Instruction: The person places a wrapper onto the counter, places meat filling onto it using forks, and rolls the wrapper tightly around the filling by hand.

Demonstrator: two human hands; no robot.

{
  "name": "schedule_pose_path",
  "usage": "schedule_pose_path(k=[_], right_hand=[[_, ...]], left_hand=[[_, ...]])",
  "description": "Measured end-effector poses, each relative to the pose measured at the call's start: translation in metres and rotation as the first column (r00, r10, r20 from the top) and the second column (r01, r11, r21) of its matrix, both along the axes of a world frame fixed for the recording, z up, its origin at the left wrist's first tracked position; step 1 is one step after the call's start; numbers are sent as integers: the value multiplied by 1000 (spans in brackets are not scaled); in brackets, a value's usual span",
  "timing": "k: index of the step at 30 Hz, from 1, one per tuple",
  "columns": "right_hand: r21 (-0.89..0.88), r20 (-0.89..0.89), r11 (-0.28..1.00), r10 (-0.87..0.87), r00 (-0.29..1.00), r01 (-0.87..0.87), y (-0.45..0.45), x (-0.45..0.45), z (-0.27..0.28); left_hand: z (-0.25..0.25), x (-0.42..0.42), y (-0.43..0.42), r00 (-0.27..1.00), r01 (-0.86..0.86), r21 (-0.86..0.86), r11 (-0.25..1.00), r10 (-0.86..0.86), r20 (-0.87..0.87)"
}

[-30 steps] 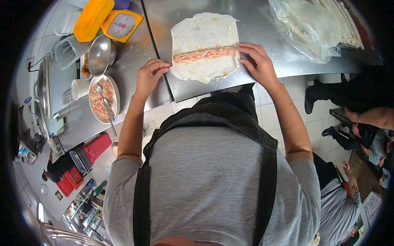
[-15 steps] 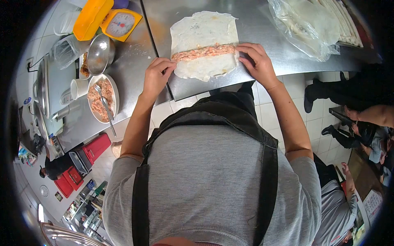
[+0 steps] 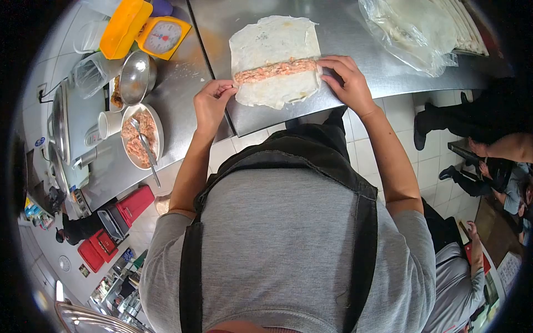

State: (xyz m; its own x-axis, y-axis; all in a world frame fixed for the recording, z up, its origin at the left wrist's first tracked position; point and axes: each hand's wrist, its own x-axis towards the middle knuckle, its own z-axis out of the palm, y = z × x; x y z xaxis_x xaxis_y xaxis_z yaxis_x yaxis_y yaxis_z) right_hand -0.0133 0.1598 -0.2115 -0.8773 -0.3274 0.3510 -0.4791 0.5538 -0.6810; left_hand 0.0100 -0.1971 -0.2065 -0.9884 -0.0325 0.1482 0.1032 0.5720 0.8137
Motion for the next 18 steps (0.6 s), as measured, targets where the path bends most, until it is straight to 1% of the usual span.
schedule_pose_path(k=[3, 6, 9, 12, 15, 18], right_hand=[[-25, 5, 1000, -8, 1000, 8, -2, 1, 1], [-31, -1, 1000, -4, 1000, 4, -2, 0, 1], [-7, 17, 1000, 1, 1000, -1, 0, 0, 1], [7, -5, 1000, 7, 1000, -7, 0, -2, 0], [-6, 14, 1000, 2, 1000, -2, 0, -1, -1], [-26, 15, 1000, -6, 1000, 7, -2, -1, 2]], left_hand=[[7, 0, 3, 996, 64, -91, 994, -69, -52], [5, -3, 2, 958, 129, -253, 959, -187, -218], [5, -5, 1, 931, 141, -325, 935, -237, -278], [11, -15, -4, 951, 201, -268, 942, -254, -178], [22, -34, -5, 946, 288, -189, 939, -310, -99], [27, -55, -15, 863, 485, -271, 831, -505, -5]])
